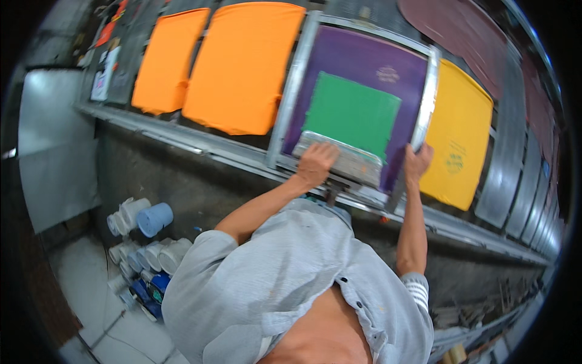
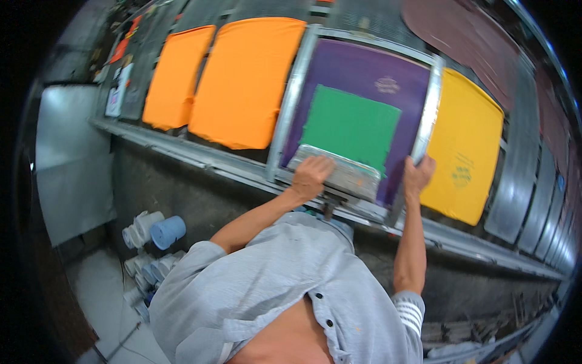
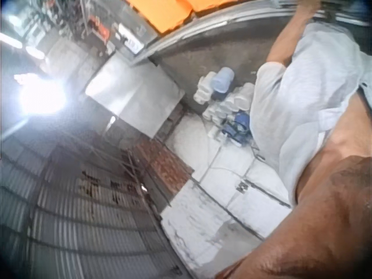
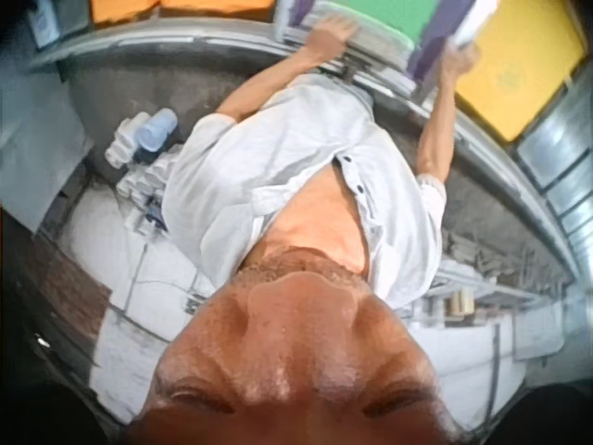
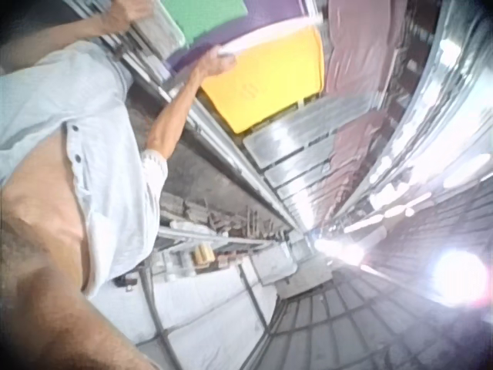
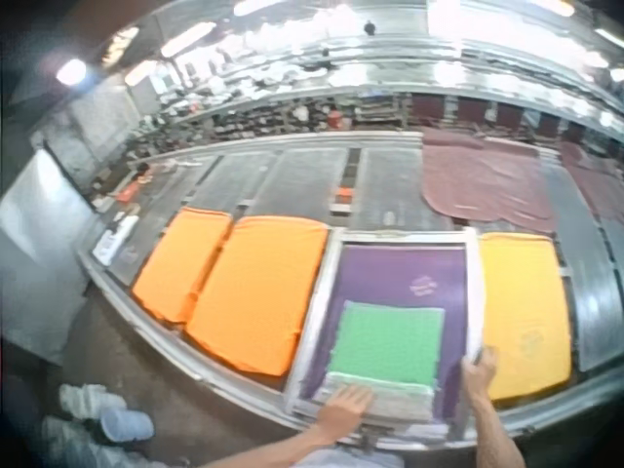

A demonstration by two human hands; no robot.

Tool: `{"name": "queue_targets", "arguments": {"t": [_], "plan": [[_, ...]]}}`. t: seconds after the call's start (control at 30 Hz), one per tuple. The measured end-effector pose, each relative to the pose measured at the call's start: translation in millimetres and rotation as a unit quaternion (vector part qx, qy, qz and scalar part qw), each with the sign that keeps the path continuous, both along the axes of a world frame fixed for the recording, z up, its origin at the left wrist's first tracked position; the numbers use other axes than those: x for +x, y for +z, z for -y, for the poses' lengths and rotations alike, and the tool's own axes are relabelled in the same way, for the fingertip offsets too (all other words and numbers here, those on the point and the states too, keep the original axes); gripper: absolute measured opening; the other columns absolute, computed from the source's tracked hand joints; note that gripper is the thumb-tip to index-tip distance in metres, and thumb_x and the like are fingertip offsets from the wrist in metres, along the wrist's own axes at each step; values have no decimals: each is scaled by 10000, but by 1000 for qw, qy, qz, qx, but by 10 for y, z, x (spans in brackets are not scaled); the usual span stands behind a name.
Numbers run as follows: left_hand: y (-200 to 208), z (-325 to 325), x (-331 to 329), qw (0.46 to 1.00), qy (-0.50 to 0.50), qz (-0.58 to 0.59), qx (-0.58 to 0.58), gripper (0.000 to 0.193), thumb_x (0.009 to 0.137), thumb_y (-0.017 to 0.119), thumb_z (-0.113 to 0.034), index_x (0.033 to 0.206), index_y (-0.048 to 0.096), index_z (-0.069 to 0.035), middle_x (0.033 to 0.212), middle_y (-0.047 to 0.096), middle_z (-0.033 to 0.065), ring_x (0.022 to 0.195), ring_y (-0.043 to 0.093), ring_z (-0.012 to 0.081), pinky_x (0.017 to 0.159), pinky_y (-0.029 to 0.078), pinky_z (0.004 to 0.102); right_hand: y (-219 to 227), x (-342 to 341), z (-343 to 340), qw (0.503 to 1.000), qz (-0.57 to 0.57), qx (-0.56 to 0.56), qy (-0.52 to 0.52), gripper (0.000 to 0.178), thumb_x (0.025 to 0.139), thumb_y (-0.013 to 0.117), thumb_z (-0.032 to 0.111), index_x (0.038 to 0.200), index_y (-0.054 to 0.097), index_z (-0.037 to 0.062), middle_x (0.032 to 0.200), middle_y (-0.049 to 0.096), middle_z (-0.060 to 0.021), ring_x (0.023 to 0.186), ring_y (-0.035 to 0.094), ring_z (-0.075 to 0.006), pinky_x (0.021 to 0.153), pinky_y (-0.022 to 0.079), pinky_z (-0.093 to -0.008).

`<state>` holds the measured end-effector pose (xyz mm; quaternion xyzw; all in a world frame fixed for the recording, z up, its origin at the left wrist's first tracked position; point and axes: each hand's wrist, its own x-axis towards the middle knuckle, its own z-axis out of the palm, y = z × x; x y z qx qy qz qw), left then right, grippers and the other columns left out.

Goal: The person uses a squeegee to apply green ink onto a screen printing frame placed over a t-shirt. They then use a heat gun to dry the printed design on several yellow and orange t-shirts laid out on a metal rack.

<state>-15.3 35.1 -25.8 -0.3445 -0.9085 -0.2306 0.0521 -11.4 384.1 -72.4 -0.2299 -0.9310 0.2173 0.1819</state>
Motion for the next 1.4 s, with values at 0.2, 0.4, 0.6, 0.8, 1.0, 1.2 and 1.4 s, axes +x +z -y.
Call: {"name": "queue_targets", "arguments": {"t": [0.2,0.4,0.6,0.8,1.0,1.2,1.4], "plan": [[256,940,-242,999,20,31,-12,457,685,614,19,1135,683,-5,1178,699,155,1132,645,316,955,485,433,165,-271,1053,997,-71,-23,23,465,779,751,190,1140,627,-76,1073,594,-236,1041,578,-426,909,474,-498],[16,2445,-1011,999,3,44,-23,459,646,645,11,1101,687,-27,1137,709,151,1087,656,319,910,495,441,-203,-969,2605,994,-97,-36,25,279,750,703,181,908,586,-17,863,549,-216,867,539,-420,775,427,-521],[119,3440,-1377,993,-15,76,-85,524,656,638,39,1174,690,-24,1214,700,136,1157,641,304,963,478,427,-254,-1186,3688,994,-87,-71,-14,507,754,740,213,1176,621,-40,1058,577,-211,1023,567,-401,868,487,-484],[251,3678,-1569,991,-19,82,-105,465,670,635,35,1126,697,-37,1166,708,117,1118,647,303,928,487,427,-270,-1297,4008,991,-86,-98,-21,522,761,744,210,1196,626,-53,1072,581,-217,1044,568,-398,883,490,-471],[247,3844,-1658,991,-5,89,-102,380,721,603,14,1073,718,-67,1085,726,118,1034,673,319,864,509,441,-343,-1388,4147,996,-66,-52,-3,530,782,711,241,1201,579,-57,1072,585,-258,1062,559,-438,940,467,-514],[162,3812,-1675,993,-3,85,-78,334,732,605,7,1034,722,-76,1016,725,108,1002,678,316,834,510,440,-503,-1359,4107,998,-36,-55,-7,479,788,710,240,1159,631,-52,1110,591,-239,1082,561,-421,955,470,-499],[154,3795,-1406,998,11,30,-53,355,703,643,-9,1038,739,-75,1005,727,115,987,680,320,817,520,447,-305,-1350,4185,1000,7,7,-13,489,846,721,297,1185,633,-44,1130,600,-223,1099,553,-415,960,470,-479]]}}
